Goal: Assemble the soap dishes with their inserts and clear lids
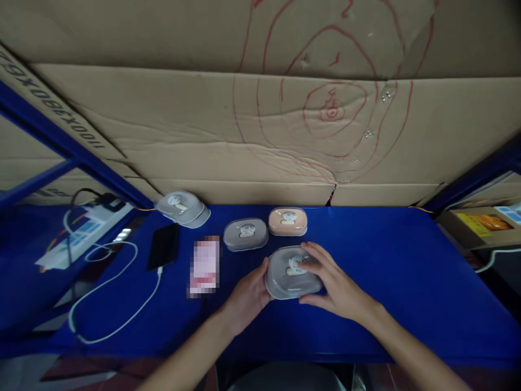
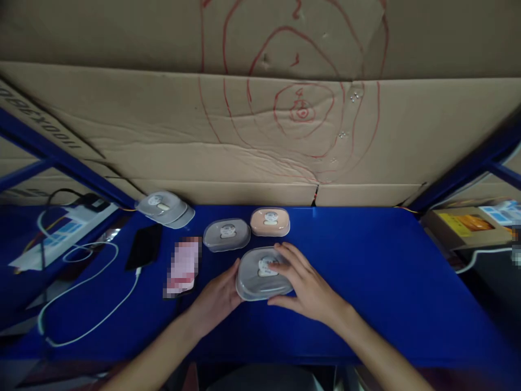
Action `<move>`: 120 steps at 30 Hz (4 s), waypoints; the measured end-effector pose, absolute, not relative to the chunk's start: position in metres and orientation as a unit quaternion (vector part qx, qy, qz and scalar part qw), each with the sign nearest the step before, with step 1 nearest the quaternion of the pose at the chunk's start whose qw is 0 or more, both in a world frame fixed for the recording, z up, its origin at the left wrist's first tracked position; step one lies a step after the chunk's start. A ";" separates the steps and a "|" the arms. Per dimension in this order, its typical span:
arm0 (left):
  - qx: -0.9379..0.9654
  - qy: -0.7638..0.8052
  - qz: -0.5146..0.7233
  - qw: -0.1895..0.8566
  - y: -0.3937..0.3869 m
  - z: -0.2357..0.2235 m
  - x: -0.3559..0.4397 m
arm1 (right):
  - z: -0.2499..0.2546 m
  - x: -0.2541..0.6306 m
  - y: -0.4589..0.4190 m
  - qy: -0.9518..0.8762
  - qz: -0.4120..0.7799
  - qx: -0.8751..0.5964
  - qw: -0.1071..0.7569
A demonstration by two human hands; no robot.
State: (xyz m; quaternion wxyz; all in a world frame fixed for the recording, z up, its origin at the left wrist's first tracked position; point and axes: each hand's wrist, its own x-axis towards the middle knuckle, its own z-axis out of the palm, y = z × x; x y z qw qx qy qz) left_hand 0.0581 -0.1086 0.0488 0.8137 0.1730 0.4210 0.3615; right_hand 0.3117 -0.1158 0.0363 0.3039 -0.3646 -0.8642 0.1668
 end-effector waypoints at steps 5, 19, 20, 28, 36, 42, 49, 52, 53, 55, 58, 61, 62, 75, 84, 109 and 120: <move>0.169 0.462 0.421 0.762 -0.145 0.030 0.076 | 0.013 0.302 -0.169 -0.848 0.097 -0.424 0.302; 0.777 0.540 0.249 0.206 -0.105 0.053 0.028 | -0.001 0.406 -0.101 -0.855 0.065 -0.464 0.223; 0.790 0.537 0.229 0.190 -0.101 0.054 0.029 | -0.002 0.408 -0.095 -0.854 0.073 -0.465 0.223; 0.839 0.488 0.139 0.198 -0.104 0.041 0.059 | -0.009 0.405 -0.098 -0.827 0.123 -0.490 0.246; 0.855 0.404 0.123 0.300 -0.106 0.032 0.091 | -0.011 0.401 -0.101 -0.837 0.125 -0.487 0.216; 0.835 0.396 0.147 0.353 -0.095 0.029 0.091 | -0.003 0.400 -0.094 -0.849 0.126 -0.463 0.221; 0.789 0.410 0.152 0.431 -0.087 0.050 0.076 | 0.010 0.403 -0.089 -0.858 0.100 -0.473 0.173; 0.784 0.466 0.167 0.375 -0.079 0.061 0.047 | 0.017 0.400 -0.087 -0.868 0.065 -0.469 0.150; 0.785 0.488 0.182 0.336 -0.075 0.064 0.036 | 0.019 0.399 -0.085 -0.871 0.057 -0.465 0.144; 0.792 0.515 0.217 0.247 -0.066 0.068 0.013 | 0.020 0.394 -0.082 -0.878 0.053 -0.456 0.136; 0.804 0.527 0.234 0.146 -0.052 0.068 -0.016 | 0.020 0.386 -0.076 -0.882 0.053 -0.445 0.142; 0.800 0.550 0.216 0.104 -0.040 0.064 -0.032 | 0.023 0.376 -0.070 -0.881 0.047 -0.447 0.150; 0.800 0.556 0.205 0.099 -0.036 0.062 -0.035 | 0.024 0.373 -0.069 -0.879 0.044 -0.451 0.148; 0.829 0.521 0.147 0.143 0.002 0.035 -0.035 | 0.038 0.338 -0.050 -0.904 0.076 -0.408 0.102; 0.822 0.512 0.182 0.171 0.002 0.026 -0.040 | 0.053 0.340 -0.041 -0.917 0.135 -0.370 0.068; 0.806 0.446 0.145 0.362 -0.089 0.019 0.069 | 0.043 0.337 -0.052 -0.938 0.079 -0.324 0.095; 0.783 0.444 0.194 0.390 -0.066 -0.002 0.079 | 0.032 0.328 -0.060 -0.938 0.071 -0.314 0.128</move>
